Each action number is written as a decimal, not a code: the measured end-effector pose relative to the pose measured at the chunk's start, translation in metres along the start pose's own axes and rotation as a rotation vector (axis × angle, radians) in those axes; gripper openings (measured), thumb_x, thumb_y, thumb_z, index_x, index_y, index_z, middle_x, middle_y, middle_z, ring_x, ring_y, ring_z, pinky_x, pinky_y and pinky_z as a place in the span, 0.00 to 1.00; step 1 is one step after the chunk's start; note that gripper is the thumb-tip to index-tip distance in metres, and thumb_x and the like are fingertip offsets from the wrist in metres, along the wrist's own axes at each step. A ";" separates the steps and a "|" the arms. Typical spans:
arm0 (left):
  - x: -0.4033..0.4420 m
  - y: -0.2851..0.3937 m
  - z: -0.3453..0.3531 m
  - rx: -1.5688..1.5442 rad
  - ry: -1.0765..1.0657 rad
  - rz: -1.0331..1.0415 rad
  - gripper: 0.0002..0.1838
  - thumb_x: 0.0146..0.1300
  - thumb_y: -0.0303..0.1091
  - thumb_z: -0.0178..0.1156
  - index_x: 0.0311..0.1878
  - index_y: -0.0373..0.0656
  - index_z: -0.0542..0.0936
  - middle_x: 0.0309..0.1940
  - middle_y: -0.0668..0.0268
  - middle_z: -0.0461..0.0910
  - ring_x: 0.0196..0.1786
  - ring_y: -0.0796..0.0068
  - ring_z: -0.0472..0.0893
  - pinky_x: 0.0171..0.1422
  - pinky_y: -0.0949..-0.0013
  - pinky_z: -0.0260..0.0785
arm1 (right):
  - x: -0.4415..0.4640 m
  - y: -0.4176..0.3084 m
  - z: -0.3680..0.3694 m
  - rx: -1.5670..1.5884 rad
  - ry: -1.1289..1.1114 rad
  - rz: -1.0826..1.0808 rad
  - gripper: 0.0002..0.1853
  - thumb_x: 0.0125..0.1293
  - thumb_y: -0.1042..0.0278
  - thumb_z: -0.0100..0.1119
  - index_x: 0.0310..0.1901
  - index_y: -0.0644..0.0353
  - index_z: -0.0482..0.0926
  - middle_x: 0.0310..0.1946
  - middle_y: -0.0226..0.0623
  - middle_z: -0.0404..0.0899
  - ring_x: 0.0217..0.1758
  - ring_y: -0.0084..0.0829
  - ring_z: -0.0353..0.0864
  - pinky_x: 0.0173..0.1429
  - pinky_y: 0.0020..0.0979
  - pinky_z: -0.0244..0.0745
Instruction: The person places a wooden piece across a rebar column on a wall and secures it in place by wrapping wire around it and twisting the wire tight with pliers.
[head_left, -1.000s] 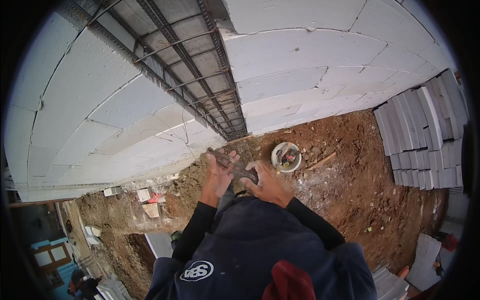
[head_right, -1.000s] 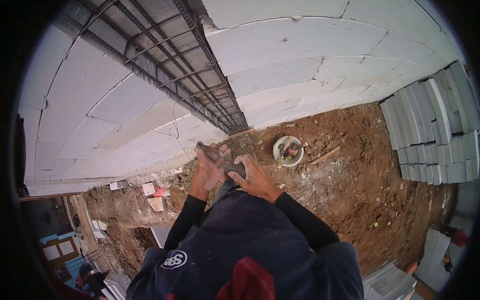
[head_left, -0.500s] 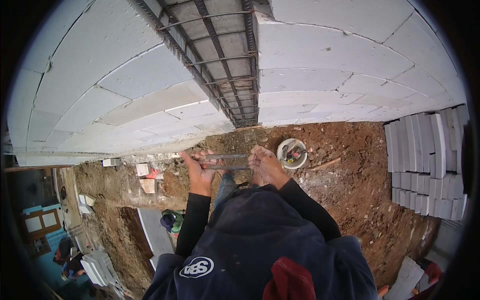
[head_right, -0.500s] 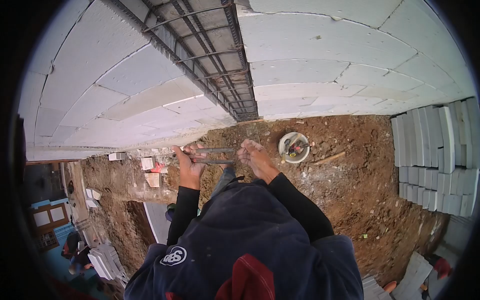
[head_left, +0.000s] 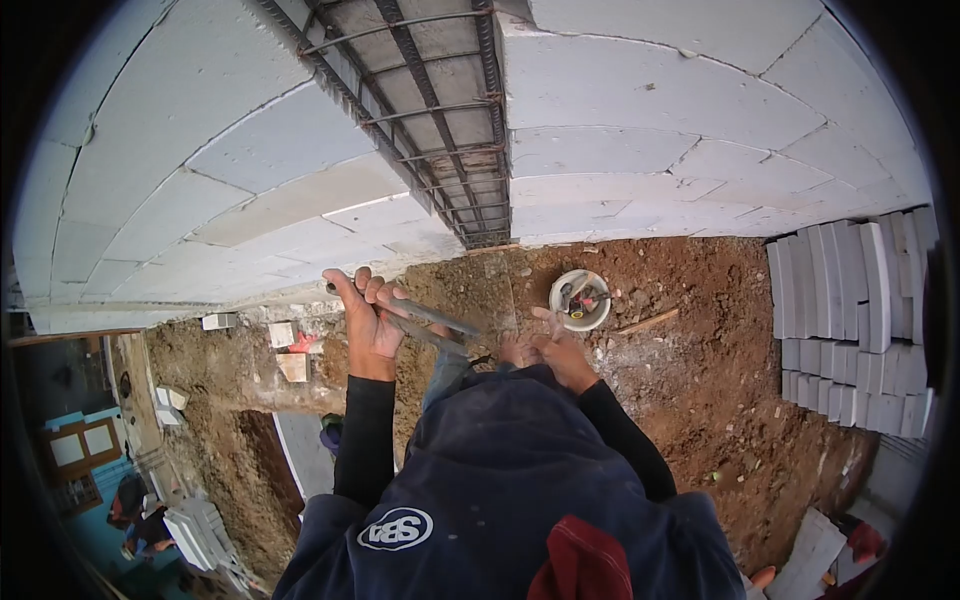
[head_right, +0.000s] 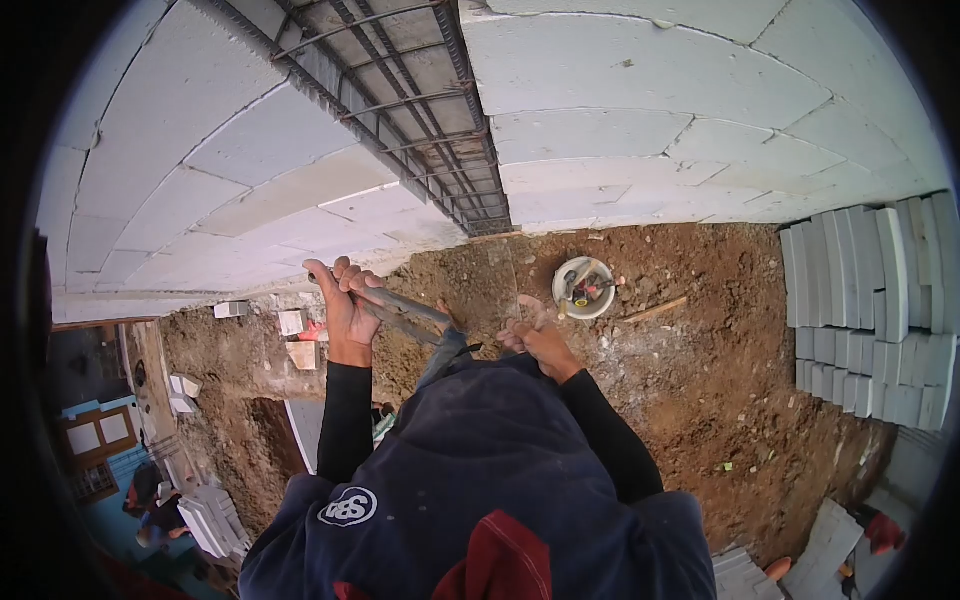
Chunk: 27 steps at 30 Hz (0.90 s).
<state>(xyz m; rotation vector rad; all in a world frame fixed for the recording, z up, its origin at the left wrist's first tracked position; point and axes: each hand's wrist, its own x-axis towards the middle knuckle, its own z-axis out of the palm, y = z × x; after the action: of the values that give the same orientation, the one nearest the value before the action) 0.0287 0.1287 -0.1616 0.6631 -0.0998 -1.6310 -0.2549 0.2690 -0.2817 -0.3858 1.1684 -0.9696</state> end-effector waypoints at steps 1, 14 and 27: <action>0.000 -0.001 0.011 -0.043 0.011 0.013 0.30 0.75 0.68 0.50 0.35 0.48 0.66 0.20 0.70 0.64 0.26 0.69 0.70 0.44 0.57 0.75 | -0.007 -0.009 0.009 -0.027 0.017 -0.083 0.20 0.77 0.69 0.58 0.69 0.54 0.73 0.38 0.35 0.88 0.34 0.23 0.85 0.39 0.23 0.77; -0.008 0.010 0.052 1.227 -0.132 0.637 0.28 0.80 0.58 0.53 0.33 0.42 0.72 0.21 0.62 0.78 0.26 0.71 0.80 0.36 0.66 0.75 | -0.079 -0.103 -0.008 -1.304 0.199 -0.723 0.14 0.67 0.59 0.69 0.46 0.61 0.90 0.35 0.41 0.85 0.48 0.48 0.84 0.57 0.44 0.78; 0.003 0.026 0.064 0.944 -0.119 0.230 0.29 0.77 0.61 0.56 0.40 0.39 0.76 0.29 0.63 0.78 0.29 0.67 0.84 0.33 0.64 0.77 | -0.084 -0.123 -0.029 -1.122 0.094 -0.805 0.14 0.68 0.60 0.72 0.30 0.62 0.88 0.39 0.43 0.86 0.47 0.45 0.83 0.56 0.47 0.74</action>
<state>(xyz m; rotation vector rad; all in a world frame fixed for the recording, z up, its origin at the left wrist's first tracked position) 0.0212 0.1012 -0.0991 1.2033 -1.0385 -1.3422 -0.3400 0.2742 -0.1565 -1.8236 1.6089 -0.9013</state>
